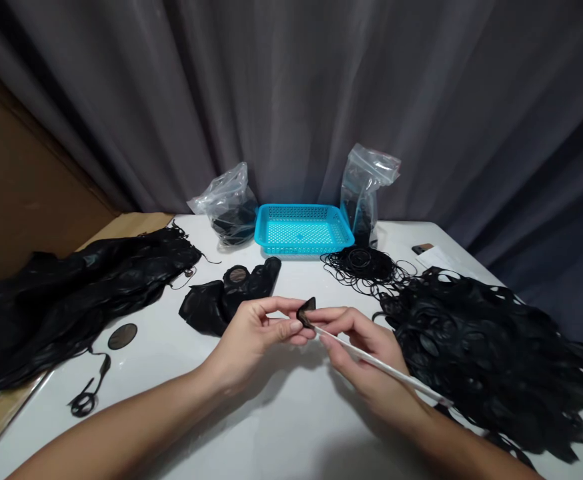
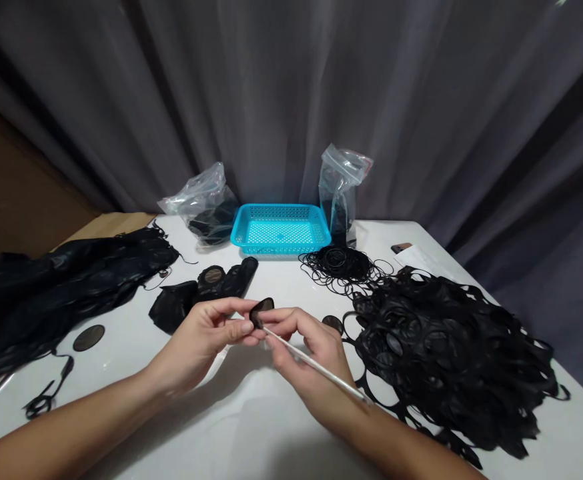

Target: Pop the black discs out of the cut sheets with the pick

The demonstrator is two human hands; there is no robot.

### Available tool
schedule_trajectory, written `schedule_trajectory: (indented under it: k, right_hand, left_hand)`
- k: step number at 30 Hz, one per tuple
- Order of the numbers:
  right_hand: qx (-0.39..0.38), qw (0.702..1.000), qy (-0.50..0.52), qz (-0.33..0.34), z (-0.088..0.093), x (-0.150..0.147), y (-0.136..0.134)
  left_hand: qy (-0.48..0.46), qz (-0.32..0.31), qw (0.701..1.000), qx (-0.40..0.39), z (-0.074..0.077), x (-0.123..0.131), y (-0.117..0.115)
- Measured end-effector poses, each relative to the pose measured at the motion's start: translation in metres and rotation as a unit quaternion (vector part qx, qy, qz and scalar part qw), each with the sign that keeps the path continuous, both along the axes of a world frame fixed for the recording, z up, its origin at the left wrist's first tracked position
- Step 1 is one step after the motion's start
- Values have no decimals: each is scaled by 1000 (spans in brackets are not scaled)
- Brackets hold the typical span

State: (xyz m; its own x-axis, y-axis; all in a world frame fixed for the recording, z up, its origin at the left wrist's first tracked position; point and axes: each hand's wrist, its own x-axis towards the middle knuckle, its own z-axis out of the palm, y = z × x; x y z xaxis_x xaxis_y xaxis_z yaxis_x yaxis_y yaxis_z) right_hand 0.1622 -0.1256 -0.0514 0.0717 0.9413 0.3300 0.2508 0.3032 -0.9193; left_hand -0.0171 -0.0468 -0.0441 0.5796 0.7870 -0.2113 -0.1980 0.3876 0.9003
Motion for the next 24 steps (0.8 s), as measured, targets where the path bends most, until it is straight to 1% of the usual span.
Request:
schedule_trajectory:
  k: [5, 8, 15, 18, 20, 22, 24]
  right_hand:
    - [-28, 1000, 2, -4, 0, 0, -1]
    - [-38, 999, 3, -1, 1, 0, 0]
    - [-26, 999, -24, -2, 3, -1, -2]
    - [8, 998, -66, -17, 3, -3, -2]
    - [53, 992, -107, -29, 3, -4, -2]
    - [116, 979, -161, -37, 1, -6, -1]
    - [184, 954, -232, -40, -2, -6, 0]
  left_hand:
    - [-3, -12, 999, 44, 2, 1, 0]
    - [8, -9, 998, 56, 3, 1, 0]
    - [28, 6, 996, 82, 6, 2, -4]
    - [34, 6, 994, 100, 6, 2, -5]
    - [36, 3, 993, 115, 5, 2, -5]
    - [38, 2, 991, 130, 4, 2, -6]
    - [44, 5, 988, 146, 3, 3, -7]
